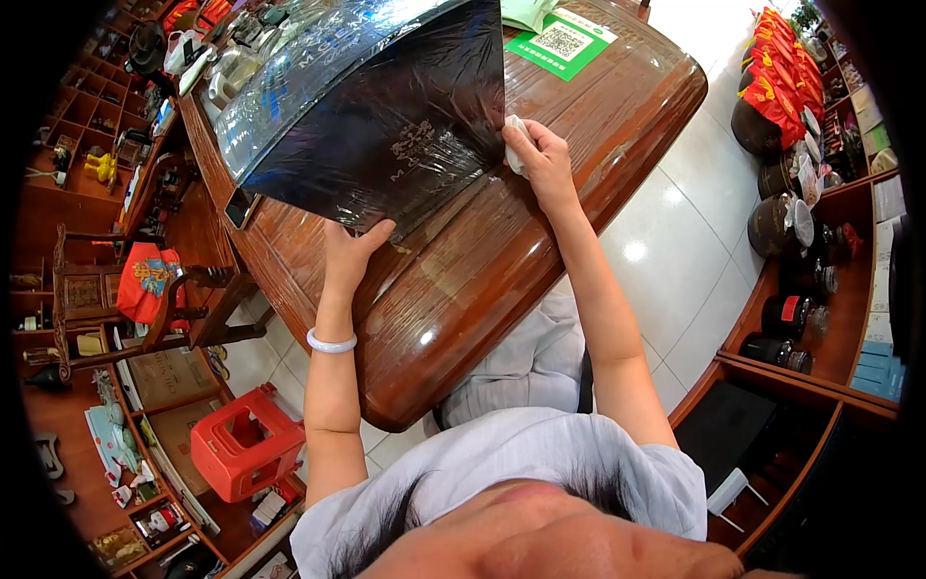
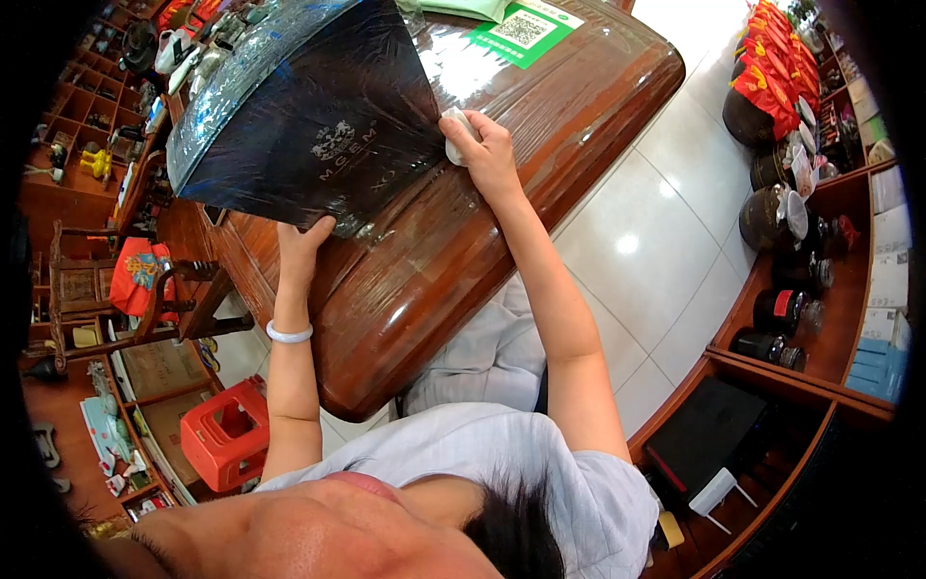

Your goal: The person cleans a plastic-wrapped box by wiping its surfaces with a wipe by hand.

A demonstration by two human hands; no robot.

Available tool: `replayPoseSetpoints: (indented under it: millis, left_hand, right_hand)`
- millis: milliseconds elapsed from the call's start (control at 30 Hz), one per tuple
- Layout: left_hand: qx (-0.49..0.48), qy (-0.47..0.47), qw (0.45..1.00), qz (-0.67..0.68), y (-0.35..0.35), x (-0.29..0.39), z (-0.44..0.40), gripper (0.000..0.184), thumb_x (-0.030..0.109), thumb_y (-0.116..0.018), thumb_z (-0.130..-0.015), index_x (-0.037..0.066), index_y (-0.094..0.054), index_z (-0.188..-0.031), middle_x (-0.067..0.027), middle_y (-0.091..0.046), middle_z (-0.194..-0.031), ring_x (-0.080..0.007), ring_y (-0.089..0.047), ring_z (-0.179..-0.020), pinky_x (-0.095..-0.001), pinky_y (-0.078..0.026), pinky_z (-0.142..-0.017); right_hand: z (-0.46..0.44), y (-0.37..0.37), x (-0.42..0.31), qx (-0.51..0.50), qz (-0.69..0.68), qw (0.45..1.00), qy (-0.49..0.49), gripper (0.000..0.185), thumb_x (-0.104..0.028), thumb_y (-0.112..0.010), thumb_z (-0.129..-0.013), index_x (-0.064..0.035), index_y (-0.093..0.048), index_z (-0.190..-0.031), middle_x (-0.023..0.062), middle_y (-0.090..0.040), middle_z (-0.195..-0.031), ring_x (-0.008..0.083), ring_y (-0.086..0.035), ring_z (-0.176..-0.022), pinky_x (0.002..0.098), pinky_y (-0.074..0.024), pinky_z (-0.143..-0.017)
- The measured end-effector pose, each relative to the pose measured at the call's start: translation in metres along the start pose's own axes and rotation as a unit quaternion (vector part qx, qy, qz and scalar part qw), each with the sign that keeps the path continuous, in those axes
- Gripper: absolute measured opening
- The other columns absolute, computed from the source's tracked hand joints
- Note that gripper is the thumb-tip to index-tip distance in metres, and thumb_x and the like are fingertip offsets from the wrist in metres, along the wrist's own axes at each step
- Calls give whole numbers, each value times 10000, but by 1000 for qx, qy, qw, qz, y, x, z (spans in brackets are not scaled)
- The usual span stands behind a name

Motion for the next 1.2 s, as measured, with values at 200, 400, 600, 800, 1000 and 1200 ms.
replayPoseSetpoints:
  millis: [200,400,600,800,1000,1200]
  left_hand:
    - [-1,-3,1000,-5,0,0,0,478,87,-744,-687,-14,-519,-1097,-60,-566,-1030,-165,-534,-944,-296,-413,-867]
    - [-3,10,1000,-3,1,0,0,459,74,-739,-686,-12,-523,-1082,-53,-570,-1017,-158,-533,-933,-289,-414,-858]
    - [3,11,1000,-1,1,0,0,461,64,-743,-680,-9,-520,-1077,-47,-568,-1012,-153,-531,-925,-284,-418,-850]
    - [3,20,1000,-9,2,-4,0,488,63,-745,-679,-7,-501,-1096,-46,-560,-1020,-152,-530,-924,-282,-419,-849]
    - [9,13,1000,2,0,2,1,470,65,-747,-676,-7,-515,-1078,-47,-565,-1008,-153,-535,-916,-286,-420,-845]
    - [9,3,1000,10,-2,3,1,451,102,-753,-676,-17,-543,-1056,-53,-576,-1002,-160,-540,-918,-294,-418,-848]
  right_hand:
    - [0,0,1,0,-2,1000,2,324,-294,-636,-832,16,-633,-928,-17,-558,-707,53,-482,-638,211,-393,-563]
    - [0,0,0,3,15,1000,-4,317,-284,-636,-829,17,-635,-930,-10,-560,-711,58,-483,-640,217,-392,-566]
    - [0,0,0,4,9,1000,1,323,-288,-635,-827,18,-635,-930,-7,-563,-711,62,-486,-641,219,-393,-568]
    - [0,1,0,2,12,1000,-2,333,-292,-636,-828,22,-634,-941,-3,-569,-721,63,-491,-650,219,-399,-576]
    - [1,1,0,2,9,1000,-3,333,-289,-636,-828,21,-632,-949,-1,-574,-730,66,-495,-657,221,-403,-585]
    - [0,1,1,3,3,1000,-5,329,-285,-637,-828,22,-634,-946,3,-582,-742,64,-497,-667,220,-404,-590]
Point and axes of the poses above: each hand's wrist, its own z-axis away from the middle knuckle, its own y-axis out of the back of the hand, x = y × z, the point moved 3 cm from there along -z, towards the middle knuckle
